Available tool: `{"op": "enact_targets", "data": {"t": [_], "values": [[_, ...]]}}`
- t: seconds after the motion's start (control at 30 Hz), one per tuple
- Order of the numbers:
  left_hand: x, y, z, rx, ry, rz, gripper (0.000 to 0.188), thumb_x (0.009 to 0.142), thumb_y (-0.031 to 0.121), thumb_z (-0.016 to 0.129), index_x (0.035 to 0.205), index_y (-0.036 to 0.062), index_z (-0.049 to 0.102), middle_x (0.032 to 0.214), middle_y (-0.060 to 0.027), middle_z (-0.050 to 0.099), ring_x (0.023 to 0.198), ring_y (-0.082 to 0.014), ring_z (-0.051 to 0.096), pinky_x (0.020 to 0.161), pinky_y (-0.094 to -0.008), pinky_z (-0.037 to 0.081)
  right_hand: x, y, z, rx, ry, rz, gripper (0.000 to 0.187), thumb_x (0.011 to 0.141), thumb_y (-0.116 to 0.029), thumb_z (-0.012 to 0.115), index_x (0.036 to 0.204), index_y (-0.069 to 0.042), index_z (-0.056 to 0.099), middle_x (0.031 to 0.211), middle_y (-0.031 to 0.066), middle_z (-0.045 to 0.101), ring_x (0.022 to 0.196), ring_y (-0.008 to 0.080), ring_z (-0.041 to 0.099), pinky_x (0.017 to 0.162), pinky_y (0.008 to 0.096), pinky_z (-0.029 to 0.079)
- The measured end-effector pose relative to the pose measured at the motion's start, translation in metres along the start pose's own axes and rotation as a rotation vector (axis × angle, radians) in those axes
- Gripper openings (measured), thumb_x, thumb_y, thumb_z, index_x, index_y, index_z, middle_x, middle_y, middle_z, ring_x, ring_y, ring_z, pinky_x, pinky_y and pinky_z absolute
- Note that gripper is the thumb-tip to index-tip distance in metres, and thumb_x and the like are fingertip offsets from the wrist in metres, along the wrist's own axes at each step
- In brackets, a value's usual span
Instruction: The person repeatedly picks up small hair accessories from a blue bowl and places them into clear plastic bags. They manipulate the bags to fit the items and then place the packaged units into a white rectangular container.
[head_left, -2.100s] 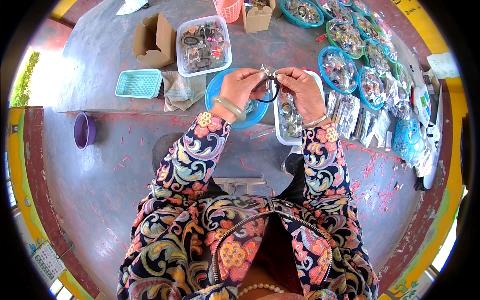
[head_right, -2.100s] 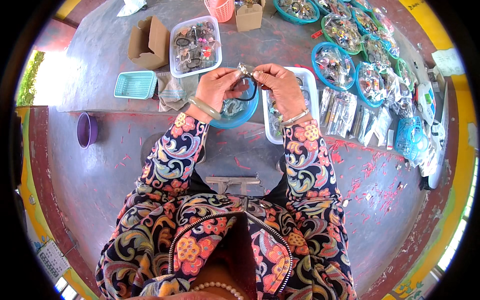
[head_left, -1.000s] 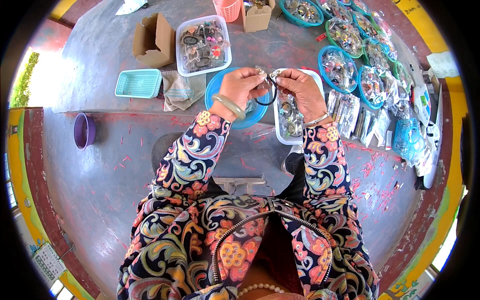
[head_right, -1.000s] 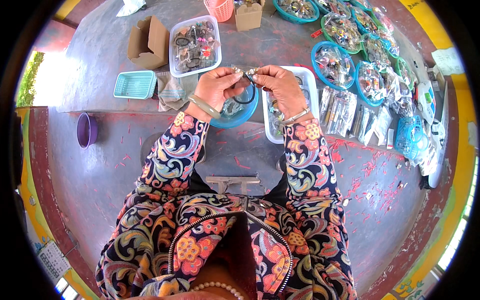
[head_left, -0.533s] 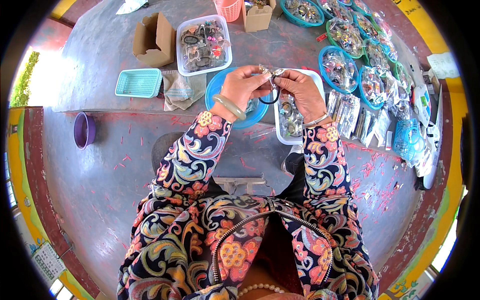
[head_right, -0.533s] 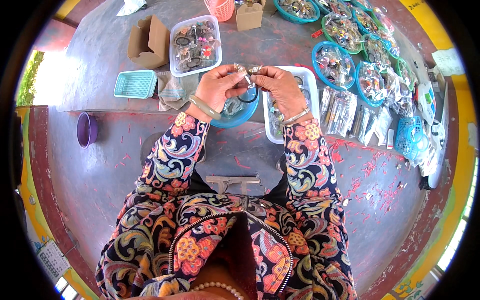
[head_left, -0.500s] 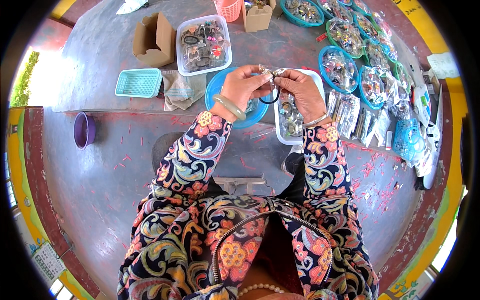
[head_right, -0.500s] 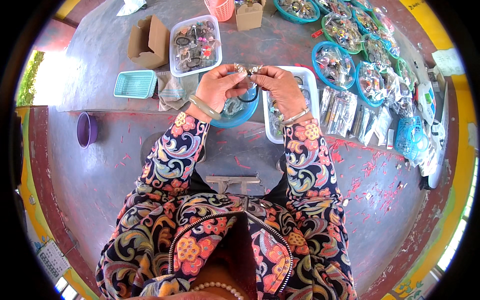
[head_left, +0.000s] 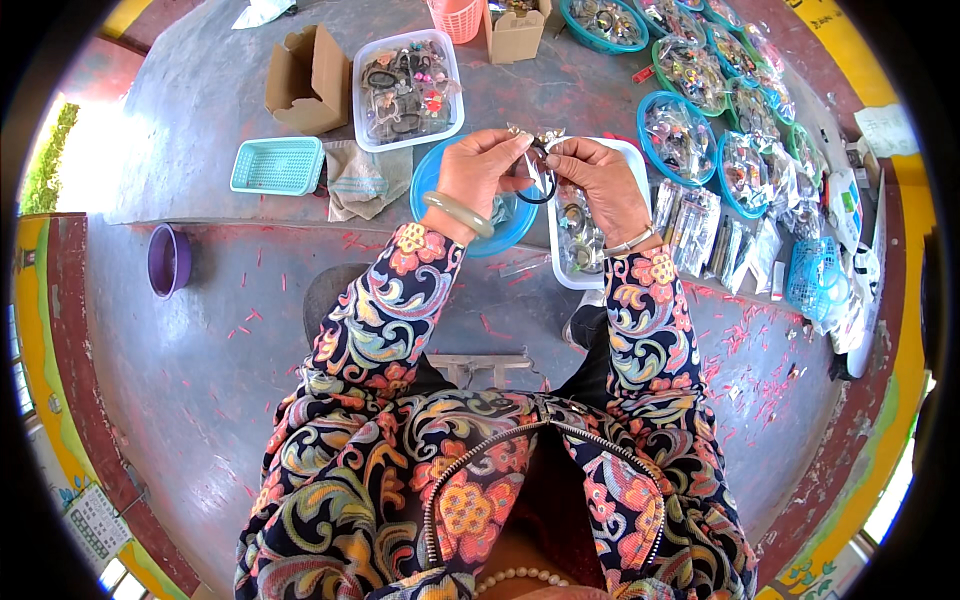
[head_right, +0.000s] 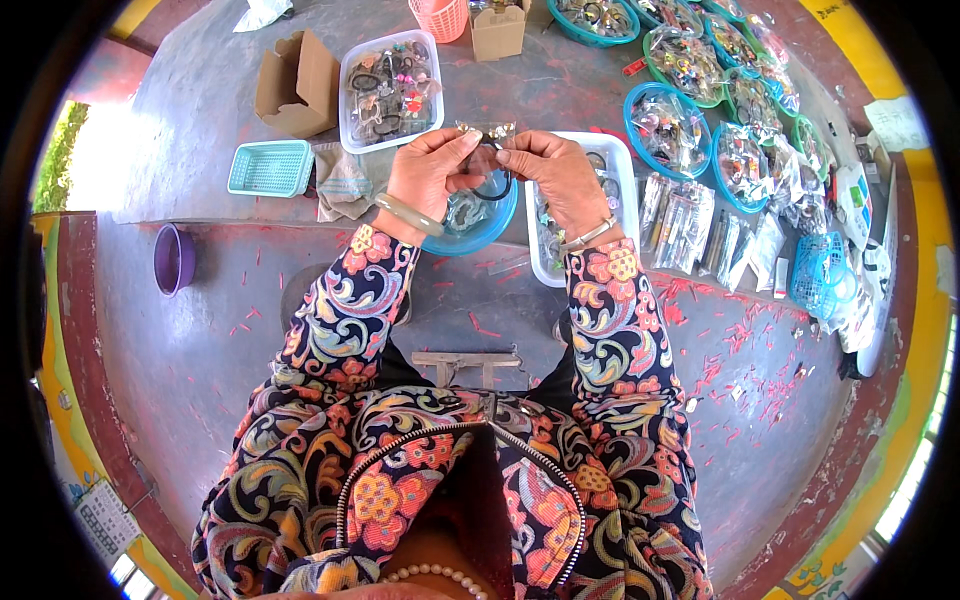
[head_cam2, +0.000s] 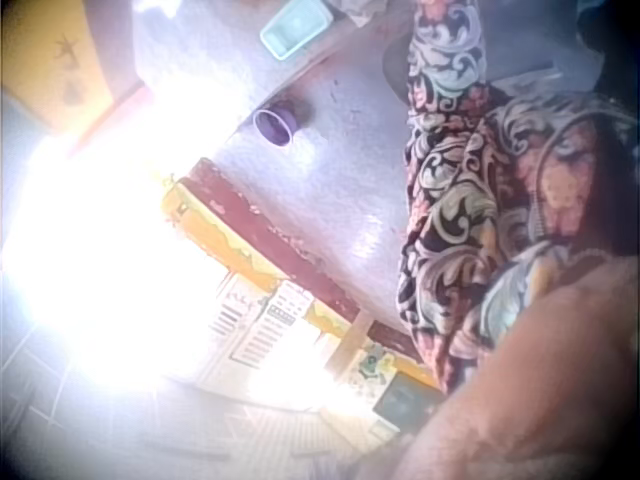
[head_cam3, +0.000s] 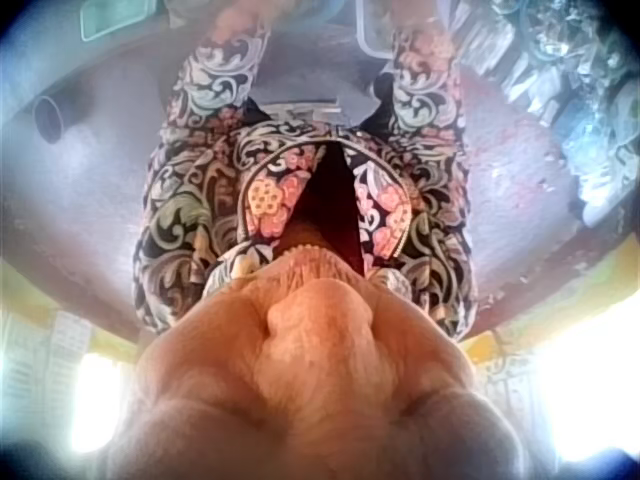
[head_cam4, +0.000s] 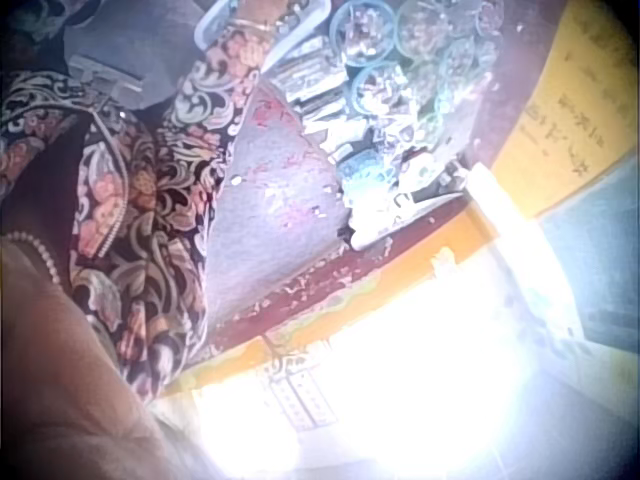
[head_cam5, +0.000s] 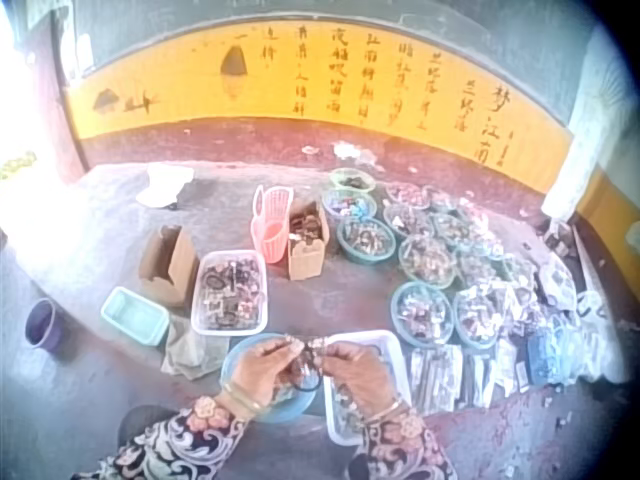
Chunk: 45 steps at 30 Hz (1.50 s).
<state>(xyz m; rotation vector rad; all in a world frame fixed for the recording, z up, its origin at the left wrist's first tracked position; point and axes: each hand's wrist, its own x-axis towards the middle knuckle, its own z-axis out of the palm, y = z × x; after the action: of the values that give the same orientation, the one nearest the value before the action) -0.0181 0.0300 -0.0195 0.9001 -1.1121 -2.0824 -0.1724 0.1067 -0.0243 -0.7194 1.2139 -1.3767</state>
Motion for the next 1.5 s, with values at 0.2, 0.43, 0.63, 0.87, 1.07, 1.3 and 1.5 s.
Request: {"op": "enact_targets", "data": {"t": [0.2, 0.43, 0.63, 0.87, 1.07, 1.3, 1.5], "values": [[-0.003, 0.005, 0.004, 0.044, -0.005, -0.009, 0.027, 0.086, 0.022, 0.055, 0.100, -0.0014, 0.056, 0.083, -0.0054, 0.063, 0.069, -0.0107, 0.060, 0.050, -0.0176, 0.045, 0.001, 0.004, -0.004, -0.024, -0.005, -0.018, 0.013, 0.075, -0.006, 0.065, 0.085, 0.001, 0.062, 0.076, 0.0009, 0.060, 0.067, 0.0067, 0.050, 0.061, 0.0194, 0.039], [0.006, 0.003, -0.006, -0.066, 0.079, -0.082, 0.041, 0.086, 0.037, 0.053, 0.102, -0.0003, 0.053, 0.091, -0.0104, 0.061, 0.078, -0.0161, 0.060, 0.054, -0.0189, 0.045, -0.006, -0.009, 0.011, -0.590, 0.367, -0.441, 0.010, 0.072, -0.004, 0.065, 0.082, -0.003, 0.063, 0.075, 0.0030, 0.060, 0.066, 0.0111, 0.054, 0.056, 0.0222, 0.042], [0.003, 0.019, -0.008, -0.361, -0.272, -0.270, 0.034, 0.085, 0.028, 0.055, 0.102, -0.0010, 0.053, 0.093, -0.0116, 0.061, 0.076, -0.0176, 0.060, 0.057, -0.0210, 0.047, -0.005, -0.005, 0.013, -1.027, 0.412, -1.015, 0.018, 0.067, 0.003, 0.062, 0.083, -0.005, 0.063, 0.083, 0.0085, 0.060, 0.075, 0.0251, 0.058, 0.064, 0.0311, 0.048], [0.007, 0.009, -0.016, -0.275, -0.243, -0.048, 0.025, 0.085, 0.004, 0.052, 0.110, -0.0009, 0.052, 0.099, -0.0125, 0.061, 0.074, -0.0116, 0.060, 0.062, -0.0205, 0.051, -0.007, -0.008, 0.018, -0.727, 0.456, -0.700, 0.023, 0.072, 0.001, 0.060, 0.094, -0.004, 0.059, 0.091, 0.0064, 0.060, 0.081, 0.0177, 0.058, 0.067, 0.0279, 0.046], [0.003, 0.010, -0.010, -0.200, -0.230, -0.037, 0.025, 0.085, 0.004, 0.051, 0.110, 0.0007, 0.053, 0.100, -0.0128, 0.061, 0.072, -0.0108, 0.059, 0.064, -0.0212, 0.050, -0.003, -0.004, 0.009, 0.181, 0.324, -0.239, 0.028, 0.080, -0.023, 0.062, 0.099, -0.004, 0.055, 0.089, 0.0012, 0.059, 0.081, 0.0093, 0.055, 0.066, 0.0235, 0.041], [0.000, 0.008, -0.008, -0.203, -0.307, -0.030, 0.025, 0.086, 0.005, 0.050, 0.110, 0.0030, 0.053, 0.100, -0.0134, 0.061, 0.073, -0.0105, 0.059, 0.066, -0.0214, 0.050, -0.003, -0.005, -0.004, 0.457, 0.199, -0.159, 0.034, 0.082, -0.034, 0.060, 0.098, -0.004, 0.058, 0.085, 0.0035, 0.060, 0.077, 0.0111, 0.055, 0.065, 0.0248, 0.042], [-0.001, 0.008, -0.007, -0.112, -0.330, -0.060, 0.024, 0.085, 0.005, 0.051, 0.109, 0.0015, 0.053, 0.098, -0.0121, 0.062, 0.075, -0.0103, 0.058, 0.061, -0.0203, 0.048, -0.004, -0.009, -0.002, 0.469, 0.155, -0.104, 0.033, 0.082, -0.033, 0.059, 0.092, -0.001, 0.061, 0.076, 0.0063, 0.062, 0.067, 0.0124, 0.055, 0.063, 0.0249, 0.042]]}}
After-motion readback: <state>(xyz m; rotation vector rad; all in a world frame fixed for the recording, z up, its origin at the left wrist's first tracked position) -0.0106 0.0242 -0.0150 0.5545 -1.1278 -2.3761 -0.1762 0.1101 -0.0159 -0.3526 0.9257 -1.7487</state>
